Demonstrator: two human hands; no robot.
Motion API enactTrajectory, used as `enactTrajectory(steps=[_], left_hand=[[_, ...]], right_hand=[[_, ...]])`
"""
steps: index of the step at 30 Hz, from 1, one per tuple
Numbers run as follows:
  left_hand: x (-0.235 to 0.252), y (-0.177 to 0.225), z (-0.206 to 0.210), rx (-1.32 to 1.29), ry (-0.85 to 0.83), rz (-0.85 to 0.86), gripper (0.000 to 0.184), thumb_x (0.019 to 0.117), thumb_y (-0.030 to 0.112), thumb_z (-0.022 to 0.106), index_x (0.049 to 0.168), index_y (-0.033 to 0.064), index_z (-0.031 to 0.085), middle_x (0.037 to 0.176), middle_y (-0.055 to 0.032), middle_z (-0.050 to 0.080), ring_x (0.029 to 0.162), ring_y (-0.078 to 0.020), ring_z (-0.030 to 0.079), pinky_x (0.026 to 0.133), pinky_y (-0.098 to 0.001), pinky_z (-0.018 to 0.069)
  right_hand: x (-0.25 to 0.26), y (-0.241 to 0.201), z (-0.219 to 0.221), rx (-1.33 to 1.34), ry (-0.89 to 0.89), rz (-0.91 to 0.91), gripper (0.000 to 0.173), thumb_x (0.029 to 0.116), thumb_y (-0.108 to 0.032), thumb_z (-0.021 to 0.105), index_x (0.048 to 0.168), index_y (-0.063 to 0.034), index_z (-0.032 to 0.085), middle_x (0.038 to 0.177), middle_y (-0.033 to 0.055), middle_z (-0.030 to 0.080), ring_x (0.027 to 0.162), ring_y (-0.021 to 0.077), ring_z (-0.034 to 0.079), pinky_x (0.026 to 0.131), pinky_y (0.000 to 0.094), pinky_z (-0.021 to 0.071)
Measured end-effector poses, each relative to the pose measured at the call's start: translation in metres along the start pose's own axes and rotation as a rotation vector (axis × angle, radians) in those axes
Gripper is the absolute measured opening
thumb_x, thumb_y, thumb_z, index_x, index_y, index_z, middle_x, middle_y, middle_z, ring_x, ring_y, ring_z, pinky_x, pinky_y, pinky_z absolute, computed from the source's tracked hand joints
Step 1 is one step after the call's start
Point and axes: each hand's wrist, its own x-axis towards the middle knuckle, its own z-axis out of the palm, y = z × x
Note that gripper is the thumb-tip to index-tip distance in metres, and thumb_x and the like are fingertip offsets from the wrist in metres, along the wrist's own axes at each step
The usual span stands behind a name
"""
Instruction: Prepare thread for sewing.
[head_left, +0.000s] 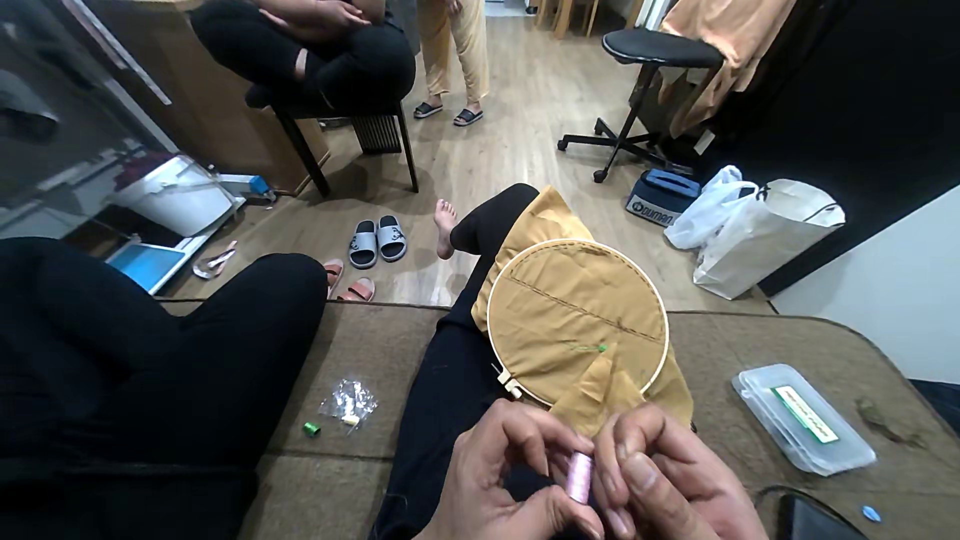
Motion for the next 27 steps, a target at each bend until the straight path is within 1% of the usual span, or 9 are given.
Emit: enactTrajectory(steps=[6,9,14,17,19,21,23,26,27], left_hand=[[-0.004,0.003,0.006,0.219,0.042,0.132,0.03,0.0938,0.017,0.075,0.105,0.0131,0.047,0.11,-0.0022,0.066,0.1,-0.0082,0.069,0.087,-0.0229,0.0584],[-0.005,0.002,0.006,0.276,0.053,0.15,0.03,0.0946,0.017,0.074,0.105,0.0129,0.046,0.111,-0.0024,0.066,0.102,-0.0084,0.069,0.089,-0.0232,0.0577],[-0.006,0.003,0.006,0.425,0.055,0.213,0.026,0.0976,0.016,0.07,0.103,0.0116,0.045,0.108,-0.0037,0.066,0.103,-0.009,0.068,0.092,-0.0231,0.0565],[-0.006,0.003,0.006,0.439,0.052,0.229,0.023,0.0984,0.014,0.069,0.102,0.0109,0.046,0.107,-0.0042,0.067,0.104,-0.01,0.068,0.093,-0.0236,0.0564],[-0.006,0.004,0.006,0.372,0.038,0.17,0.024,0.0982,0.015,0.069,0.105,0.0115,0.046,0.11,-0.0042,0.067,0.103,-0.0093,0.069,0.09,-0.023,0.058],[-0.004,0.005,0.004,0.229,0.051,0.083,0.028,0.0948,0.014,0.073,0.11,0.0136,0.049,0.114,-0.0028,0.07,0.1,-0.0097,0.071,0.085,-0.023,0.0597],[-0.001,0.007,0.002,0.136,0.071,0.042,0.033,0.0911,0.01,0.076,0.113,0.0153,0.052,0.116,-0.0022,0.073,0.102,-0.0119,0.073,0.087,-0.0249,0.0607],[0.0,0.013,0.0,0.142,0.078,0.033,0.034,0.0915,0.007,0.076,0.116,0.0148,0.053,0.118,-0.0008,0.074,0.106,-0.0104,0.072,0.093,-0.0249,0.0593],[0.0,0.014,0.0,0.156,0.076,0.036,0.033,0.0926,0.006,0.074,0.117,0.0139,0.054,0.118,-0.0005,0.074,0.105,-0.0094,0.072,0.093,-0.0245,0.059]], right_hand=[[-0.002,-0.006,0.005,0.061,0.007,0.035,0.008,0.1064,-0.019,0.054,0.104,-0.0146,0.06,0.085,-0.0068,0.063,0.07,-0.0016,0.059,0.061,0.0151,0.0504],[-0.002,-0.005,0.005,0.088,0.009,0.068,0.008,0.106,-0.018,0.054,0.103,-0.0156,0.06,0.083,-0.0085,0.061,0.068,-0.0022,0.057,0.06,0.0153,0.0488],[-0.005,-0.004,0.003,0.099,0.0,0.09,0.008,0.1057,-0.018,0.054,0.102,-0.0161,0.061,0.082,-0.0087,0.061,0.067,-0.0015,0.057,0.062,0.0174,0.0502],[-0.006,-0.005,0.002,0.125,-0.006,0.106,0.008,0.1057,-0.017,0.054,0.102,-0.0158,0.061,0.081,-0.0085,0.061,0.067,-0.0012,0.057,0.062,0.0181,0.0507],[-0.006,-0.004,0.002,0.154,0.012,0.119,0.008,0.1058,-0.016,0.054,0.102,-0.0153,0.061,0.082,-0.0077,0.061,0.066,-0.0012,0.057,0.062,0.0175,0.0505],[-0.006,-0.003,0.002,0.106,0.063,0.089,0.008,0.1061,-0.018,0.054,0.104,-0.0161,0.061,0.087,-0.0066,0.065,0.067,-0.002,0.058,0.059,0.0151,0.0502],[-0.005,-0.002,-0.002,-0.046,0.122,-0.008,0.01,0.1058,-0.025,0.055,0.107,-0.0205,0.064,0.098,-0.0088,0.068,0.073,-0.0037,0.062,0.06,0.0129,0.0517],[-0.002,0.0,-0.014,-0.323,0.128,-0.213,0.019,0.1042,-0.029,0.06,0.122,-0.0271,0.066,0.12,-0.0139,0.064,0.09,-0.0051,0.063,0.071,0.0108,0.0534],[-0.002,-0.002,-0.017,-0.414,0.113,-0.239,0.022,0.1034,-0.029,0.062,0.125,-0.0273,0.064,0.122,-0.0145,0.062,0.094,-0.0056,0.062,0.075,0.0106,0.0534]])
